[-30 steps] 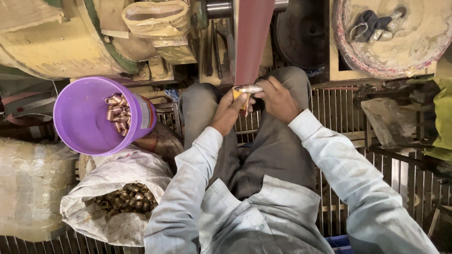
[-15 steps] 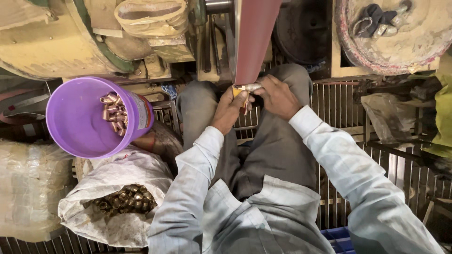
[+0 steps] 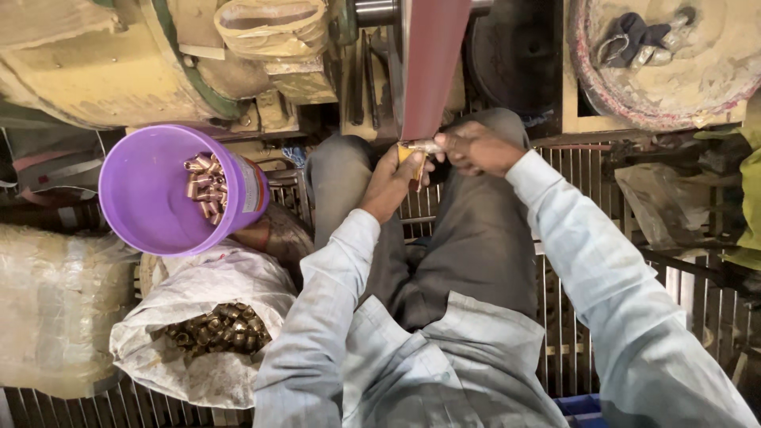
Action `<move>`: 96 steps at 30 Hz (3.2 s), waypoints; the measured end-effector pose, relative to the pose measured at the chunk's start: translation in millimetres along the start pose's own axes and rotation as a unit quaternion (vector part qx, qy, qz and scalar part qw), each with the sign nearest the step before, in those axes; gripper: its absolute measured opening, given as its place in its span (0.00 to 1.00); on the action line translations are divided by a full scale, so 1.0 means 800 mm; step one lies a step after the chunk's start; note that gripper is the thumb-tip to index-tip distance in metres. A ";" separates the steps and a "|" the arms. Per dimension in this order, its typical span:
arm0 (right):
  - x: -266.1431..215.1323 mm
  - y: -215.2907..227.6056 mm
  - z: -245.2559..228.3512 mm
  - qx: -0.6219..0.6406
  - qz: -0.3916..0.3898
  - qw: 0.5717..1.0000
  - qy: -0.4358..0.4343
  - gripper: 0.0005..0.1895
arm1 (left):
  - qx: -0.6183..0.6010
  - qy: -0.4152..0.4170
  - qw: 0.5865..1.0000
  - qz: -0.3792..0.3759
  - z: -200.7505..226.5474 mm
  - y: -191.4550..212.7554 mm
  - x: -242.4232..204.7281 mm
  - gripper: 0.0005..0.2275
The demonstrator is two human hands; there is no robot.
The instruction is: The person sits on a metal grate floor and repeatedly picks up small brass-colored metal parts from a white sack. They press each part against a rotating grinding wheel to smooth or shape it, then drop the finished part into a purple bucket. The process is repeated continuously.
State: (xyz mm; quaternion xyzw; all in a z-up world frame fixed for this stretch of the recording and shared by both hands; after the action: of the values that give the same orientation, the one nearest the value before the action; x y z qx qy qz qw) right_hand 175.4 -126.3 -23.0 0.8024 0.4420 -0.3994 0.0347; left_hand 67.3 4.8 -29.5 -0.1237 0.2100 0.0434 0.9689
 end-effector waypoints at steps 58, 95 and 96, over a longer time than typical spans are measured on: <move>-0.080 -0.051 -0.046 -0.345 0.226 0.780 0.471 0.11 | -0.016 -0.044 0.999 -0.015 0.005 -0.002 0.000 0.11; 0.003 -0.006 -0.002 0.094 0.002 0.996 -0.002 0.23 | 0.023 0.020 0.999 0.020 -0.009 0.002 0.014 0.09; 0.003 -0.006 -0.005 0.096 0.002 0.995 -0.008 0.23 | 0.021 0.020 0.999 0.020 -0.008 0.002 0.015 0.09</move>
State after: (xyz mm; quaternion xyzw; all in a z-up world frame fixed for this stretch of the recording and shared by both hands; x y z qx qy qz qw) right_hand 174.8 -120.2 -20.2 0.7996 0.4001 -0.4461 -0.0380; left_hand 75.4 5.1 -40.3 -0.0997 0.2326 0.0556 0.9659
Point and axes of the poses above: each hand's wrist, its own x-axis towards the middle knuckle, its own y-axis out of the back of the hand, z = x × y, the point moved 7 cm from there along x, towards the middle knuckle, and after that the axes turned 10 degrees about x, right-handed, at the moved point
